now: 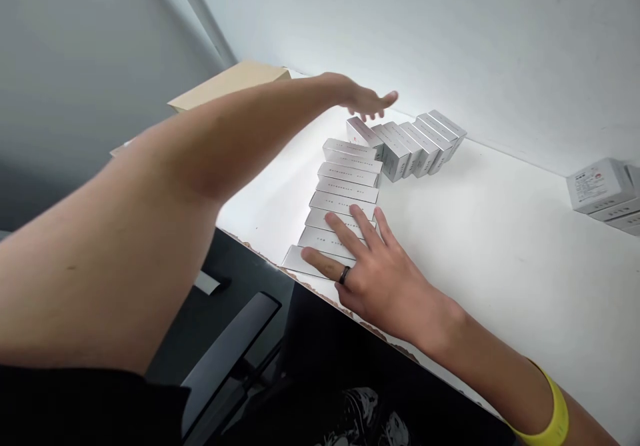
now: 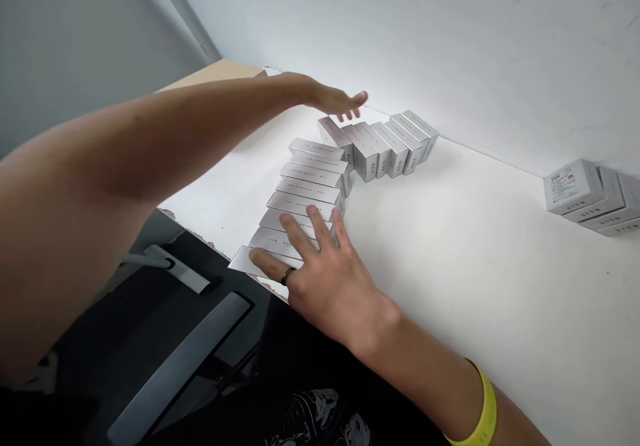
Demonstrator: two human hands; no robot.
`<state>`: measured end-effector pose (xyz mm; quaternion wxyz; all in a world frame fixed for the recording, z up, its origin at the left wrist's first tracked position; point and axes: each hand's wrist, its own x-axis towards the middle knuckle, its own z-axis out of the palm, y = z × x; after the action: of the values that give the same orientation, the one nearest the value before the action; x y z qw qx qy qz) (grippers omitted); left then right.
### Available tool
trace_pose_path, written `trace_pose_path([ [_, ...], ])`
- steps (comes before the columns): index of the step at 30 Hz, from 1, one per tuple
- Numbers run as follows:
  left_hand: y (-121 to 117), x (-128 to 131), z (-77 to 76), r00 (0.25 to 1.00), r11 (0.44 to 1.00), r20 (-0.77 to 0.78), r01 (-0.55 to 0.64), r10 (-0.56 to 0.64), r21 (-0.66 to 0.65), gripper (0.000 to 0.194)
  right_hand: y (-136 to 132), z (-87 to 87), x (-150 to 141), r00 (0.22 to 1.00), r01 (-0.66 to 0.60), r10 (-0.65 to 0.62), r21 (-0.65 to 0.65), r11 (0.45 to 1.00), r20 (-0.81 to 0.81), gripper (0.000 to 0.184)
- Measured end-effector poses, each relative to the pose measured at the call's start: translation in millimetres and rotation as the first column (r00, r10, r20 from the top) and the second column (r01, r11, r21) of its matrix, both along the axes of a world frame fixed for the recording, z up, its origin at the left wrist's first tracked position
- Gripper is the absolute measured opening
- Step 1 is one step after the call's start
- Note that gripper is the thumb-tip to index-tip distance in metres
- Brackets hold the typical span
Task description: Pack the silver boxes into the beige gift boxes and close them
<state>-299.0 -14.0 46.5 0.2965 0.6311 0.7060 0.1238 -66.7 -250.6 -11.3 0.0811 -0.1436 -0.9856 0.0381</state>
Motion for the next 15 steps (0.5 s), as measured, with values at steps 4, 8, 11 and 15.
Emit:
trace_pose_path([
  [4, -25.5, -33.0, -23.6, 0.987, 0.996, 0.150, 0.061, -0.051, -0.063, 0.088, 1.2, 3.1, 2.7, 1.000, -0.017, 0.017, -0.004, 1.000, 0.003, 0.061],
  [8, -52.9, -35.5, -42.4, 0.908, 0.997, 0.415, -0.026, 0.052, -0.069, 0.088, -1.7, 0.6, 2.3, 1.000, 0.002, -0.001, 0.023, 1.000, -0.023, 0.060],
  [11, -65.5, -32.4, -46.8, 0.849, 0.993, 0.517, -0.079, 0.111, -0.084, 0.080, -6.5, -2.8, -0.7, 0.999, 0.033, -0.030, 0.066, 0.997, -0.038, 0.060],
  [15, -78.5, -27.1, -47.3, 0.846, 0.994, 0.526, -0.045, 0.088, -0.095, 0.079, -10.8, -5.3, -3.2, 0.997, 0.053, -0.046, 0.122, 0.991, -0.055, 0.057],
])
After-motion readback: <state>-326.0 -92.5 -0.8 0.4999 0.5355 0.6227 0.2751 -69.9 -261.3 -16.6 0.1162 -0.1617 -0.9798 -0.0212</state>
